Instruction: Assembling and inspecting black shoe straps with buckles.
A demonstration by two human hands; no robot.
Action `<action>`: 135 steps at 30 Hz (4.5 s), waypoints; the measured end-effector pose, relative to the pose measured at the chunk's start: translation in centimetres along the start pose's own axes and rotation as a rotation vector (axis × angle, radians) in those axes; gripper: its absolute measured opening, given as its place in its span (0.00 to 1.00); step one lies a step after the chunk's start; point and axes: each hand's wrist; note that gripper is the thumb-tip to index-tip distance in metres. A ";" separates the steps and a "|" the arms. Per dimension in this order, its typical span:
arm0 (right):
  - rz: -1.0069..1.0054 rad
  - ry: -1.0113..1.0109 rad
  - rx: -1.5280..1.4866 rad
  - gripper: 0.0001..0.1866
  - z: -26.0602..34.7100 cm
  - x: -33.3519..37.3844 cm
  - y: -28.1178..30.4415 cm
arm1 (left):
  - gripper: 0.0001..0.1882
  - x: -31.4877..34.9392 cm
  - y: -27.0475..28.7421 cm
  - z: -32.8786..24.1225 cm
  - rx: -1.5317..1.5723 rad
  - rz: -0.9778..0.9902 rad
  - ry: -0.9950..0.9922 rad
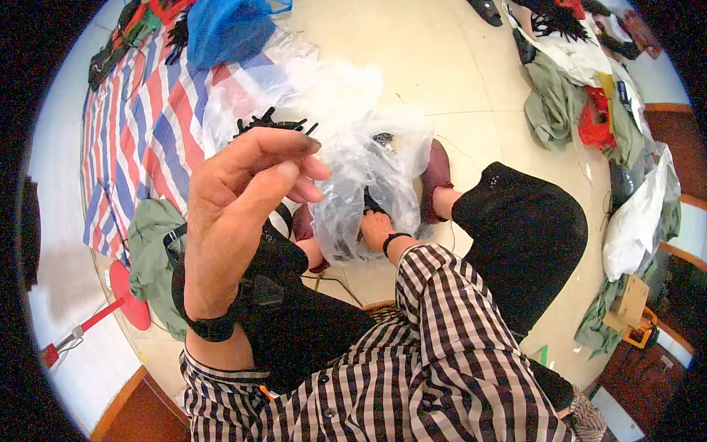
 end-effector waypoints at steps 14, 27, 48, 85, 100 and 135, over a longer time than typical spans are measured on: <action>0.232 -0.024 0.059 0.13 -1.7 1.4 2.2 | 0.11 -0.4 -0.1 1.1 -0.070 0.019 -0.051; -0.131 -0.247 -0.441 0.14 -5.1 -1.7 8.9 | 0.11 -0.4 0.8 1.1 -0.114 0.020 -0.091; -0.425 0.031 -1.107 0.09 -0.1 3.5 27.4 | 0.20 -2.7 1.7 4.6 -0.330 -0.015 -0.113; -0.548 0.162 -1.591 0.06 1.8 7.5 32.0 | 0.15 -1.0 -2.2 3.7 0.360 0.249 0.211; -0.599 0.253 -1.302 0.12 3.5 6.0 33.8 | 0.11 -1.0 -1.5 3.3 0.287 0.015 0.072; -0.001 -0.267 -0.066 0.09 -8.3 -4.1 11.4 | 0.11 1.9 1.3 -1.8 0.421 -0.282 0.234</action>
Point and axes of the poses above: each hand's wrist, its own x-axis away from the middle knuckle, its own y-axis out of the back of the hand, z = x × y, and after that the axes turned 3 degrees about y, right-handed
